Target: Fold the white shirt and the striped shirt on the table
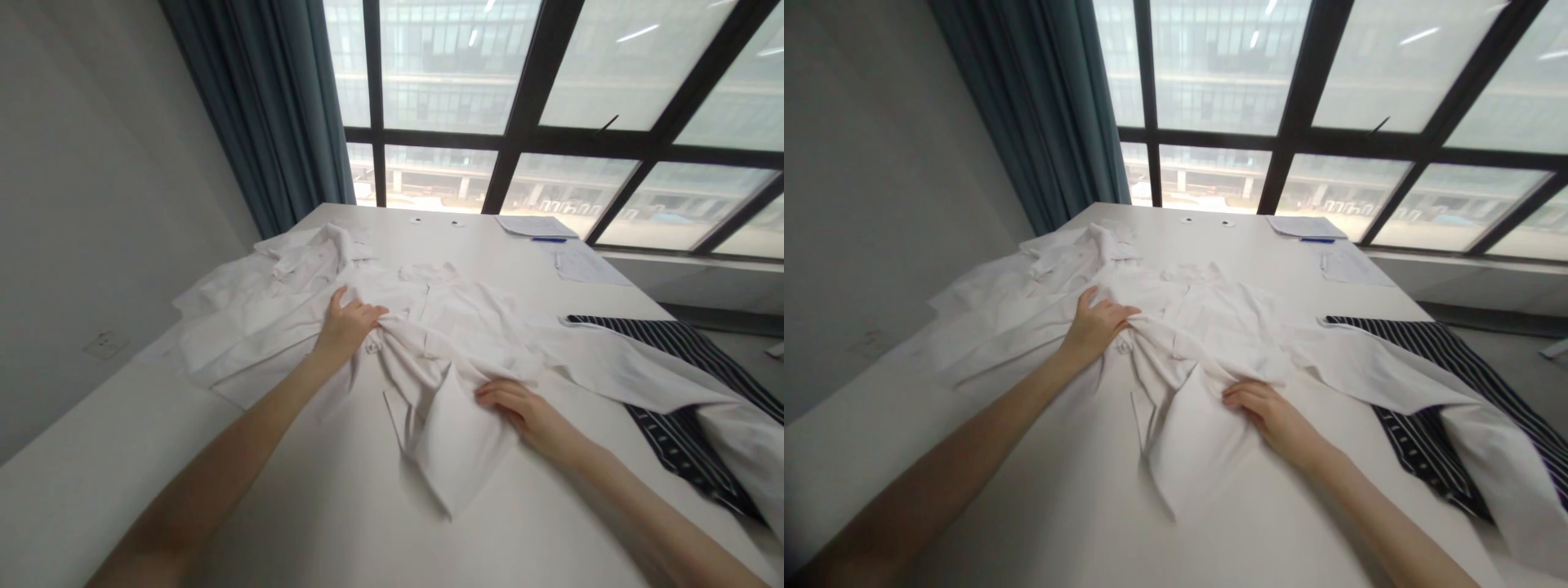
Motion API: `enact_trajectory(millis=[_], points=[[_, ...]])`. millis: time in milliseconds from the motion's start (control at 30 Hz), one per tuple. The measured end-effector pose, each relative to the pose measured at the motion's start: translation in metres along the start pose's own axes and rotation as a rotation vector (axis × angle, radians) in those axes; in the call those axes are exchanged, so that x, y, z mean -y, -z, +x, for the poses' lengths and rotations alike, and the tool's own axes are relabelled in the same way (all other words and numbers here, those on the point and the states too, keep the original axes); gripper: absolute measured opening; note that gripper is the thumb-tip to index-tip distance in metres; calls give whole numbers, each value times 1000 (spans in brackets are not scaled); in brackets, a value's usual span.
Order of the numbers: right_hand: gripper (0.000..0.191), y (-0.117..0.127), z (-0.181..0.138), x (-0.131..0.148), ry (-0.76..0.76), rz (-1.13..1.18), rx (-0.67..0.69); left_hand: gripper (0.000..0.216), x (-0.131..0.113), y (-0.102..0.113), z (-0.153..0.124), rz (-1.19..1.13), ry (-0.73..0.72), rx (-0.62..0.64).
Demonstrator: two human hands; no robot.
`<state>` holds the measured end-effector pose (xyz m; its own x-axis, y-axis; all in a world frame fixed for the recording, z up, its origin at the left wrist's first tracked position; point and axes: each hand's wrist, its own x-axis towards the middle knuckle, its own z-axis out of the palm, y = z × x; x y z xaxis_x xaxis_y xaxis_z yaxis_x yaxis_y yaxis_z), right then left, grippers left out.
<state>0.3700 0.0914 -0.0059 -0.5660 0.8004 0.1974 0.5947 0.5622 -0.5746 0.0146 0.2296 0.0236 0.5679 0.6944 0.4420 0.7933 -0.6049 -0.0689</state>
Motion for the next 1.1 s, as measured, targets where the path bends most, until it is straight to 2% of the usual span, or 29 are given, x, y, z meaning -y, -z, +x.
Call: enact_trajectory(millis=[133, 267, 367, 500, 533, 600, 700, 800, 900, 1100], points=[[39, 16, 11, -44, -25, -37, -121, 18, 12, -6, 20, 26, 52, -47], [40, 23, 21, -59, -52, -37, -171, 17, 9, -10, 25, 57, 64, -88], [38, 24, 22, -46, -90, -61, -208, 23, -4, -5, 19, 82, 56, -130], [29, 23, 18, -2, -71, -102, -300, 22, -33, 8, -2, 57, -36, -154], [26, 22, 18, 12, -28, -107, -273, 17, -42, 10, -9, 26, -75, -143], [26, 20, 18, 39, 95, -131, -119, 10, -59, 13, -22, -59, -144, -84], [48, 14, 21, 67, 190, -233, 125, 16, -79, 13, -38, -179, -207, 52], [49, 9, 24, 67, 126, -299, 170, 38, -91, 8, -48, -232, -256, 138], [52, 9, 22, 51, 23, -253, 108, 46, -96, -2, -52, -225, -270, 138], [50, 32, 12, 31, -208, -19, -204, 4, -97, -14, -53, -161, -324, 7]])
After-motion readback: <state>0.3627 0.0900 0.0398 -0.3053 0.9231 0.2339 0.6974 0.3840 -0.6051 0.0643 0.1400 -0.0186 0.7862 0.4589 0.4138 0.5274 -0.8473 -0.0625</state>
